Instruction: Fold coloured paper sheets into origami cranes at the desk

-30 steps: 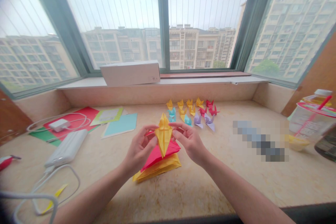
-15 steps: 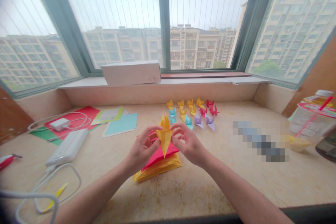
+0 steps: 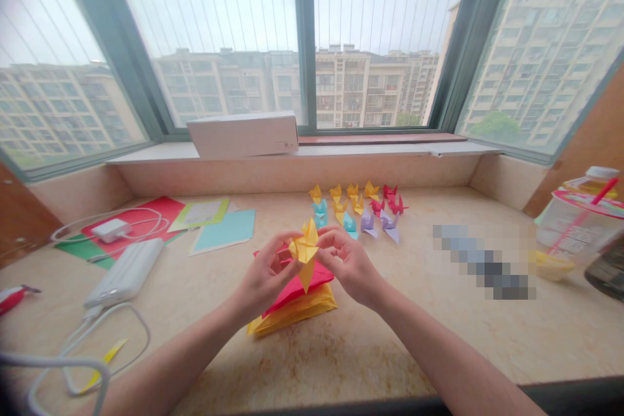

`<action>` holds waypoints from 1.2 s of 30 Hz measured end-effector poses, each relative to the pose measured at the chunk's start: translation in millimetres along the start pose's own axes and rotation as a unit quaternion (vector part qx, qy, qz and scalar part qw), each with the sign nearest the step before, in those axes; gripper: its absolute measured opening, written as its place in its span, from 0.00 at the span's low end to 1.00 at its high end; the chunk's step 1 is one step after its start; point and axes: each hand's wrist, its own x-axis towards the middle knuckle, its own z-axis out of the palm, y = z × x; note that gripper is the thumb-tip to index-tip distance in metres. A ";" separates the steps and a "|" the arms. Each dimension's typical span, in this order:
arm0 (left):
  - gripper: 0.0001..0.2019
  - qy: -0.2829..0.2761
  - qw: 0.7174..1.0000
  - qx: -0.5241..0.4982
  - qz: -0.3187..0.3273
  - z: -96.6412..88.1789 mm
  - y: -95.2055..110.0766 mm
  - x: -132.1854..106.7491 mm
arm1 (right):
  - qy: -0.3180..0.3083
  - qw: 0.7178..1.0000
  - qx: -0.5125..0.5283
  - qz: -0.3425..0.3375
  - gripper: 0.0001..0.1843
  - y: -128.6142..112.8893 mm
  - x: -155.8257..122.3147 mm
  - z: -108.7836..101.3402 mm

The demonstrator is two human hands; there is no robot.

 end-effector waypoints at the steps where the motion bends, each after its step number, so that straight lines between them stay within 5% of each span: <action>1: 0.19 0.004 1.000 0.000 -0.002 -0.3 -1.4 0.8 | 0.001 1.000 -0.009 -0.002 0.14 -0.6 -0.1 0.0; 10: 0.22 -0.028 0.999 -0.008 -0.017 0.5 -7.6 -1.8 | 0.043 0.999 0.028 -0.008 0.18 -6.1 0.3 9.2; 18: 0.24 -0.037 0.996 0.055 0.066 2.5 -10.2 -3.4 | 0.111 0.994 0.007 -0.008 0.12 4.4 0.0 9.1; 25: 0.22 0.087 0.986 0.134 0.053 2.5 -6.9 2.2 | 0.108 0.993 0.036 -0.031 0.22 8.9 -0.2 10.0; 28: 0.15 0.136 0.975 0.175 0.006 -3.0 -6.4 5.2 | 0.107 0.991 -0.030 -0.077 0.12 9.1 -2.1 9.5; 32: 0.16 0.068 0.992 0.067 -0.080 -5.4 -4.2 6.7 | 0.068 0.985 -0.076 -0.140 0.04 7.5 -4.5 8.7; 36: 0.17 0.069 0.995 -0.045 -0.057 -0.2 3.4 5.3 | 0.054 0.975 -0.111 -0.186 0.03 4.9 -5.1 7.4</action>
